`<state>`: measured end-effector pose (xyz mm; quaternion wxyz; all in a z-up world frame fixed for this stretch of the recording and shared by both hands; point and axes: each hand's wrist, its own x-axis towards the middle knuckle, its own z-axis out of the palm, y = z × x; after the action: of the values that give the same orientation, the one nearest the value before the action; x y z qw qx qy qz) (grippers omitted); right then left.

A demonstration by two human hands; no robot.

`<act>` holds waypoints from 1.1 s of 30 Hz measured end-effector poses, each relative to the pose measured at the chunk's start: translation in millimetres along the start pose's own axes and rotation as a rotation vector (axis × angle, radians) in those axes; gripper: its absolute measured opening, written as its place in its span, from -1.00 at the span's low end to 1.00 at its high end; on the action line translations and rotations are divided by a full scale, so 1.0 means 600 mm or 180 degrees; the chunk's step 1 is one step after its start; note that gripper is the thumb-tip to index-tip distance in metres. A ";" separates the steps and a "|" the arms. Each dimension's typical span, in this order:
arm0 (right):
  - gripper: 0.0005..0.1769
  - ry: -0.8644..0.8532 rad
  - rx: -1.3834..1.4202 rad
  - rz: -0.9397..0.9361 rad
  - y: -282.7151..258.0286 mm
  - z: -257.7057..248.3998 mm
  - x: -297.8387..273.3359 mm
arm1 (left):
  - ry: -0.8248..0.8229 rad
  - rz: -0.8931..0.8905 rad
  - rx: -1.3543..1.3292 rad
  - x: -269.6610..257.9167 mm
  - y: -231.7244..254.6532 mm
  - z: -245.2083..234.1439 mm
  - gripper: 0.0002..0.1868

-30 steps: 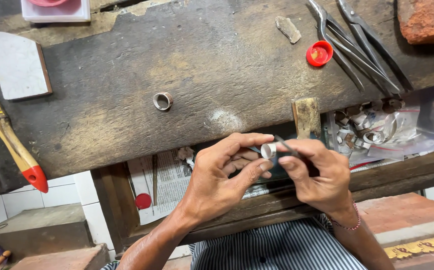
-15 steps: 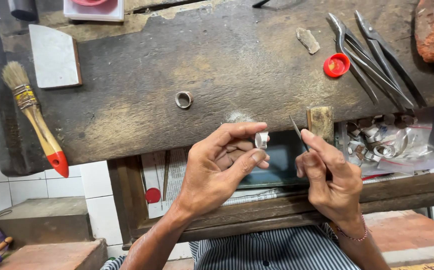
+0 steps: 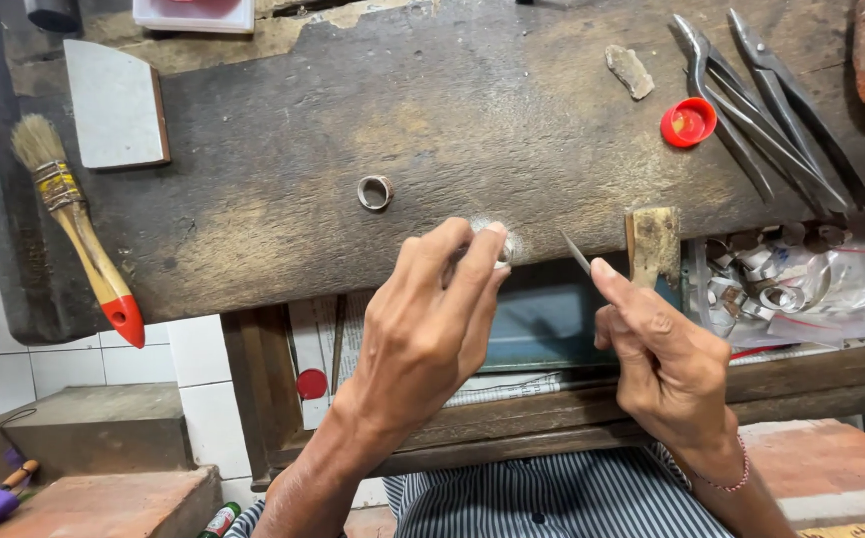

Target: Filing a small metal jewelry component with a needle file at a workbench.

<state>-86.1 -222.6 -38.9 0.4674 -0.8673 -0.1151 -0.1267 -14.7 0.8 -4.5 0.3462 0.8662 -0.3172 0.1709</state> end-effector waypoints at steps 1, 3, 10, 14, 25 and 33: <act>-0.61 -0.0055 -0.0060 -0.0074 -0.004 0.000 0.004 | 0.0004 -0.0150 -0.0099 0.000 -0.001 0.001 -0.75; -0.60 -0.0075 -0.0114 -0.0038 -0.006 0.002 0.000 | -0.0012 -0.0347 -0.0269 0.000 -0.001 0.006 -0.73; -0.53 -0.0485 -0.0181 -0.0009 -0.002 0.005 0.001 | -0.0035 -0.0671 -0.0602 0.004 -0.001 0.010 -0.68; -0.53 -0.0495 -0.0177 0.0100 -0.005 0.006 -0.002 | -0.0032 -0.0698 -0.0684 0.003 -0.002 0.012 -0.68; -0.51 -0.0738 -0.0443 -0.0116 -0.005 -0.001 0.009 | -0.0010 -0.0116 -0.0310 0.021 -0.006 0.014 -0.83; -0.52 -0.0741 -0.0583 -0.0130 0.001 0.000 0.004 | -0.0169 -0.0029 0.0108 0.032 -0.005 0.008 -0.85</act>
<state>-83.5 -222.6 -38.8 0.3671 -0.9127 -0.1741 -0.0447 2.0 -9.1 0.7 0.3237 0.8776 -0.3193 0.1517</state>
